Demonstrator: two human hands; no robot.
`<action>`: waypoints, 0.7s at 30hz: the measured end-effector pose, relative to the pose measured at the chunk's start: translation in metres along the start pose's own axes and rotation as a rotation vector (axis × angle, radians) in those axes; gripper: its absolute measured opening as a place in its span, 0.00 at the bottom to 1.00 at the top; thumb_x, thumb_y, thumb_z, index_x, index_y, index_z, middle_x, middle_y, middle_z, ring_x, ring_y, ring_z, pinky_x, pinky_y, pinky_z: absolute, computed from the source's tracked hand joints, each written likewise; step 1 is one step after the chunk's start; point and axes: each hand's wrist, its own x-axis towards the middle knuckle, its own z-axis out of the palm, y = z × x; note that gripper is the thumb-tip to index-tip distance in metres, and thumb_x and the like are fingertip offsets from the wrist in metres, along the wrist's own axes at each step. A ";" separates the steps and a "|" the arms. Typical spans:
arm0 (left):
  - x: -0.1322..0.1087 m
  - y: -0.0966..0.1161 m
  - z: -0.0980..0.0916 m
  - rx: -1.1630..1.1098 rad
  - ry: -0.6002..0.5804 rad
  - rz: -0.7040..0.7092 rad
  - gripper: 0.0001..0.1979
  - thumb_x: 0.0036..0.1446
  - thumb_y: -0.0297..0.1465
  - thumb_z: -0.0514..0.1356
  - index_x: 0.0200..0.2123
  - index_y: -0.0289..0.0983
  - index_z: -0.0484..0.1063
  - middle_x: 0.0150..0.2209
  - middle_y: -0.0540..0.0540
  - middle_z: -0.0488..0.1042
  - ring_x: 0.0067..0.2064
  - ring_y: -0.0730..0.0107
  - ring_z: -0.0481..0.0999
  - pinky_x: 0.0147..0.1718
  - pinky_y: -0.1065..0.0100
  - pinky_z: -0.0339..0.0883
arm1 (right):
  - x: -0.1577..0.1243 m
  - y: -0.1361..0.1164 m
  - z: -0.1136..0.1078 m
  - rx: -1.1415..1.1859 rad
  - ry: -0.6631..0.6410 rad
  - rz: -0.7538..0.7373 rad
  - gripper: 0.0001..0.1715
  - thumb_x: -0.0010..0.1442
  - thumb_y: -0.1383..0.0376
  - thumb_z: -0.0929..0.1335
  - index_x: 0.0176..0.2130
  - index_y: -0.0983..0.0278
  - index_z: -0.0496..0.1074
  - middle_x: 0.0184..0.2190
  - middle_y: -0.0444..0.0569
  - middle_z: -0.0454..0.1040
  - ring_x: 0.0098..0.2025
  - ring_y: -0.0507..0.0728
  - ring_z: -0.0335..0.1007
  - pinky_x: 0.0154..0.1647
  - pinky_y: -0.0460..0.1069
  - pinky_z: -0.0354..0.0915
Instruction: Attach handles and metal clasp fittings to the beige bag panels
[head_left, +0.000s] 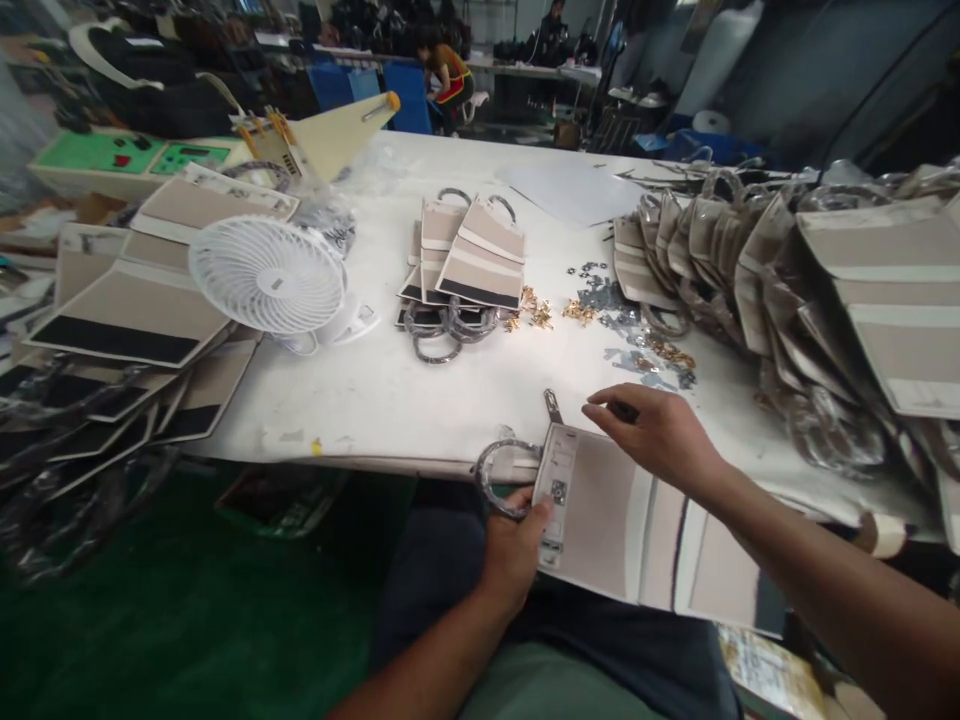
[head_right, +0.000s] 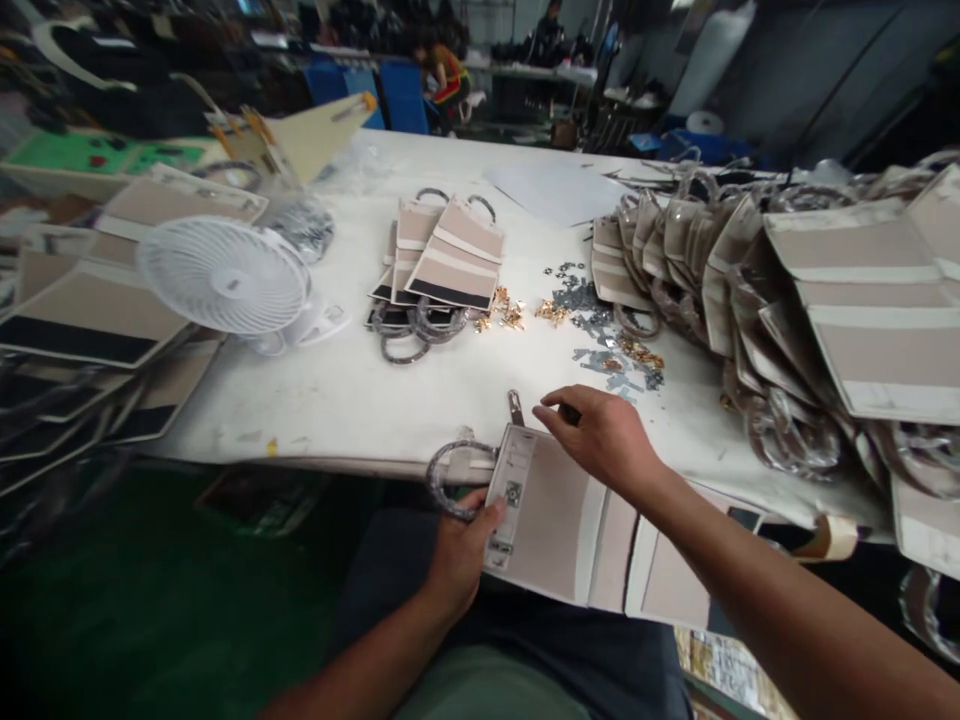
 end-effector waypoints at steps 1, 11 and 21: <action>0.001 0.000 0.001 0.021 0.014 0.005 0.22 0.50 0.46 0.74 0.40 0.34 0.83 0.31 0.43 0.82 0.32 0.62 0.80 0.34 0.65 0.73 | -0.009 -0.008 -0.003 0.090 0.054 0.021 0.16 0.63 0.50 0.74 0.33 0.59 0.82 0.28 0.47 0.79 0.30 0.57 0.72 0.33 0.51 0.65; -0.001 0.007 0.023 -0.023 0.106 -0.056 0.20 0.48 0.44 0.75 0.36 0.34 0.80 0.28 0.45 0.80 0.29 0.67 0.77 0.29 0.69 0.70 | -0.037 -0.030 0.046 1.264 0.401 0.228 0.26 0.64 0.55 0.72 0.23 0.59 0.59 0.19 0.38 0.55 0.18 0.50 0.54 0.18 0.47 0.56; -0.003 0.016 0.032 -0.082 0.134 -0.093 0.17 0.46 0.39 0.74 0.34 0.32 0.81 0.27 0.46 0.80 0.27 0.68 0.76 0.28 0.69 0.69 | -0.051 -0.030 0.064 1.163 0.399 -0.009 0.24 0.69 0.60 0.70 0.23 0.60 0.62 0.18 0.39 0.59 0.19 0.51 0.57 0.20 0.48 0.57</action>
